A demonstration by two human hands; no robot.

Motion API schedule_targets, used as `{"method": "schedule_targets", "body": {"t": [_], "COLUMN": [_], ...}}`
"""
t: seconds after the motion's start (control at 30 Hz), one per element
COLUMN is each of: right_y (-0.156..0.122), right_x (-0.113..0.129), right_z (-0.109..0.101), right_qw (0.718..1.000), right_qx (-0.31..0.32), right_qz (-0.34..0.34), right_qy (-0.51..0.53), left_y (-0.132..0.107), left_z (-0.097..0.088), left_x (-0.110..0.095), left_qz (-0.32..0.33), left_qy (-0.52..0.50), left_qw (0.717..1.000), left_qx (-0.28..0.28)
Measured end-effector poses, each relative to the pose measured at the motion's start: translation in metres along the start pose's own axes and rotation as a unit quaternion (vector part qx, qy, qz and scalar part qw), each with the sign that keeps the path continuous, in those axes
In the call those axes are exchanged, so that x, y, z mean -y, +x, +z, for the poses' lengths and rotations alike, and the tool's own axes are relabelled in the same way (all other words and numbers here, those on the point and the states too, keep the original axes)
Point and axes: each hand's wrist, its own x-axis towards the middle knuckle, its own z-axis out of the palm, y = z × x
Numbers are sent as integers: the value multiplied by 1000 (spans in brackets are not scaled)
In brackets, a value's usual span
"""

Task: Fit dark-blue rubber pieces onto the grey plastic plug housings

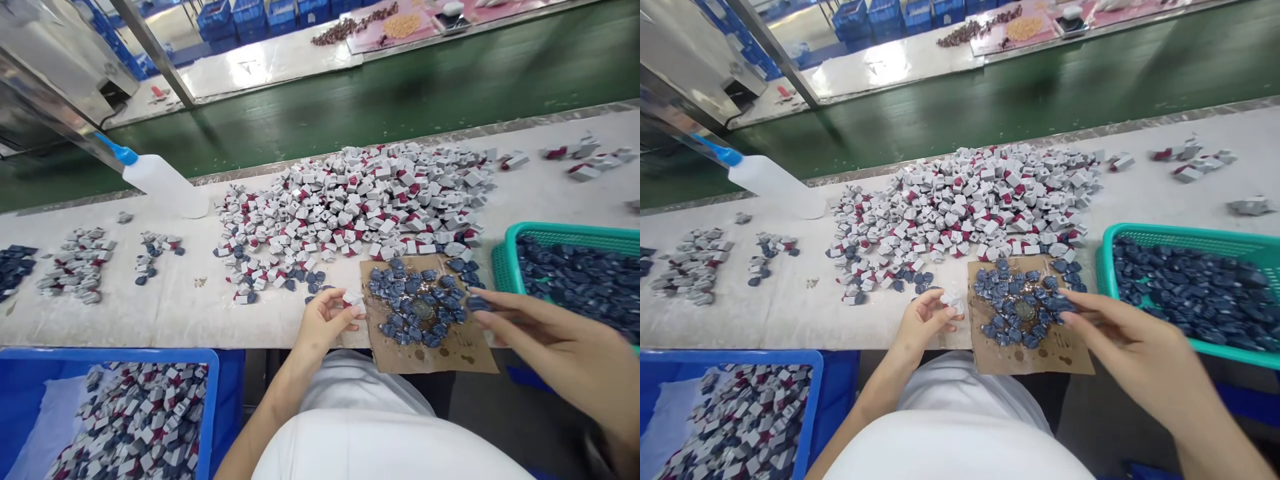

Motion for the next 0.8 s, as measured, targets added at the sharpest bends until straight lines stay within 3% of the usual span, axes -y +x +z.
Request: {"method": "schedule_targets", "body": {"t": [0.17,0.37,0.57,0.8], "right_y": [5,3,10,22], "right_x": [22,16,15,17], "right_z": [25,36,42,41], "right_qw": [994,998,987,977], "right_qx": [84,58,120,129], "right_qz": [-32,-31,-103,-157], "right_qy": [63,-10,-41,-68], "left_y": [2,2,3,1], "left_z": [-2,-2,-3,-3], "left_x": [12,9,12,11], "left_qz": [2,10,24,25], "left_qy": [38,32,33,32], "left_qw": [999,998,998,998], "left_qx": [38,46,54,53]}}
